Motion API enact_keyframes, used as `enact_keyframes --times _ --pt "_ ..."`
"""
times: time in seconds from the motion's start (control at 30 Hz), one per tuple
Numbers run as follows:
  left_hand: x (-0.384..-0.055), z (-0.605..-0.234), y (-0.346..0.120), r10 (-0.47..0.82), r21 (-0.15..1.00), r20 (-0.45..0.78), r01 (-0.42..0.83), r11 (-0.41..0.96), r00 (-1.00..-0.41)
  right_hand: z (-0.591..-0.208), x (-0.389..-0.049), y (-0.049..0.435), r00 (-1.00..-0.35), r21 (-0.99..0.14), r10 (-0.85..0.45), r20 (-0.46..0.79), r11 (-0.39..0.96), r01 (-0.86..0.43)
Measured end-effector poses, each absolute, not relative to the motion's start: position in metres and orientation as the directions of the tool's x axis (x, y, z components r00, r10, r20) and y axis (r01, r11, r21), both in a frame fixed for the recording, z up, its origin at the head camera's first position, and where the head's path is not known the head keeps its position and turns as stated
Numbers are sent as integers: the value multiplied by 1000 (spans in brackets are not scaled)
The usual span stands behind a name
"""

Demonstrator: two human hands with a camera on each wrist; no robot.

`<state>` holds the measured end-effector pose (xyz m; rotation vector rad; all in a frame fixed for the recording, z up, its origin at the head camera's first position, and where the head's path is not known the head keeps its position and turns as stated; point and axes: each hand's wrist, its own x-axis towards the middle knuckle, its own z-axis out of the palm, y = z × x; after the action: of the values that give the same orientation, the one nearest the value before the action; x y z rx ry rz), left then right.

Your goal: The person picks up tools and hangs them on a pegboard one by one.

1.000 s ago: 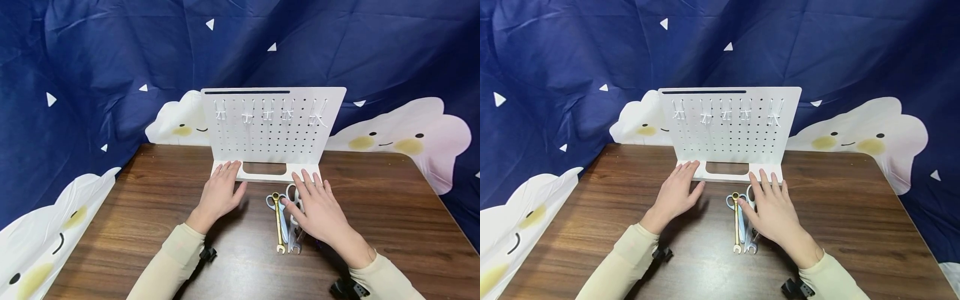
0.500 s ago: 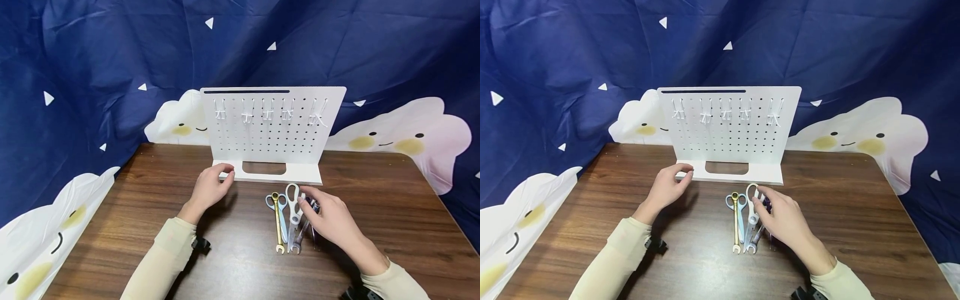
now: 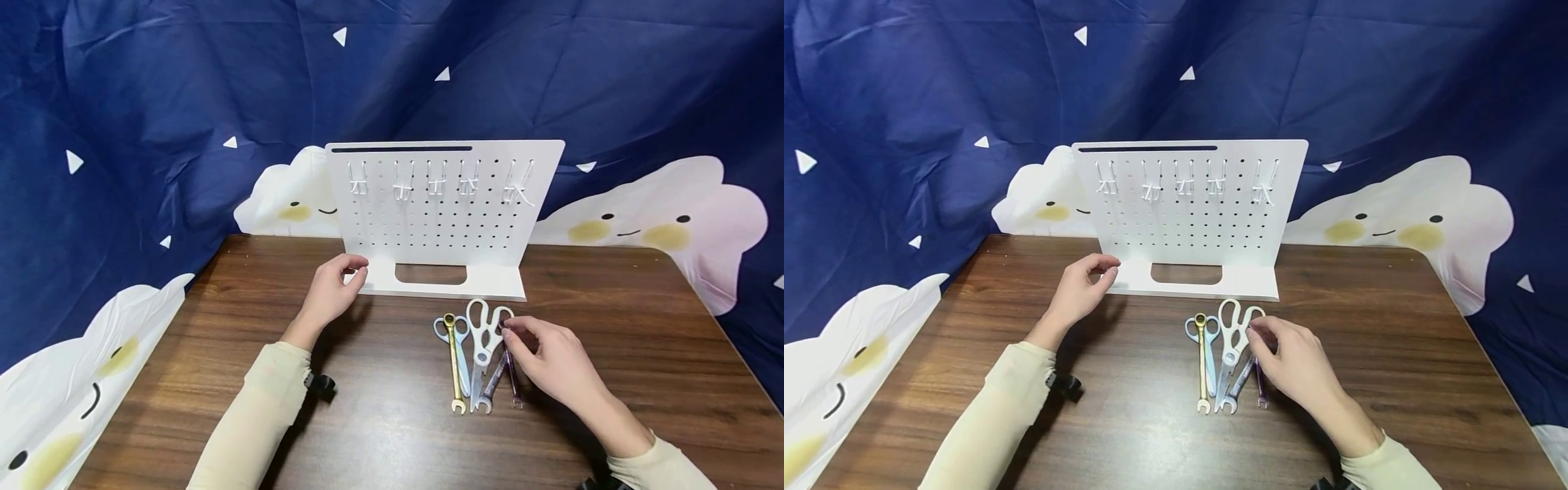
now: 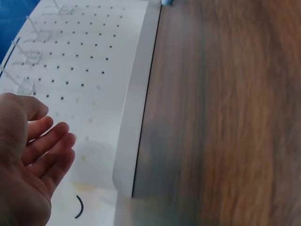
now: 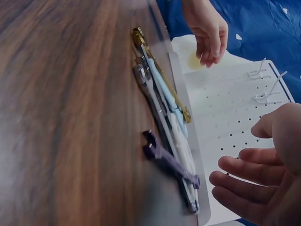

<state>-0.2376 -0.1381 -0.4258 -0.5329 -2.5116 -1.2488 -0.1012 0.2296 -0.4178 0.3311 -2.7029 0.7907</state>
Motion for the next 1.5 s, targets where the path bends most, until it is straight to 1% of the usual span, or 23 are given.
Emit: enact_keyframes --times 0.1,0.23,0.43,0.73,0.87,1.0,1.17,1.3,1.5 --pt "-242 -425 -143 175 730 386 416 542 -906 -421 -101 235 -927 -479 -133 350 825 -299" --pt "-250 -427 -151 134 760 370 383 525 -919 -425 -99 241 -945 -502 -125 304 822 -270" --pt "-261 -431 -162 78 775 393 375 508 -916 -431 -97 247 -975 -574 -82 208 797 -189" --pt "-275 -434 -172 -14 827 425 382 412 -905 -443 -94 247 -993 -633 -55 102 766 -108" --pt "-284 -435 -176 -55 861 401 356 363 -914 -446 -94 246 -998 -671 -40 43 739 -58" --pt "-291 -436 -179 -47 879 350 310 363 -936 -446 -94 242 -999 -710 -18 -36 705 13" --pt "-299 -439 -179 -10 894 286 264 362 -958 -448 -95 240 -996 -720 -10 -91 691 59" --pt "-304 -440 -175 13 910 265 254 327 -964 -449 -96 240 -991 -720 -4 -131 688 92" --pt "-311 -437 -169 18 912 252 244 331 -967 -449 -100 240 -986 -719 -4 -169 685 120"
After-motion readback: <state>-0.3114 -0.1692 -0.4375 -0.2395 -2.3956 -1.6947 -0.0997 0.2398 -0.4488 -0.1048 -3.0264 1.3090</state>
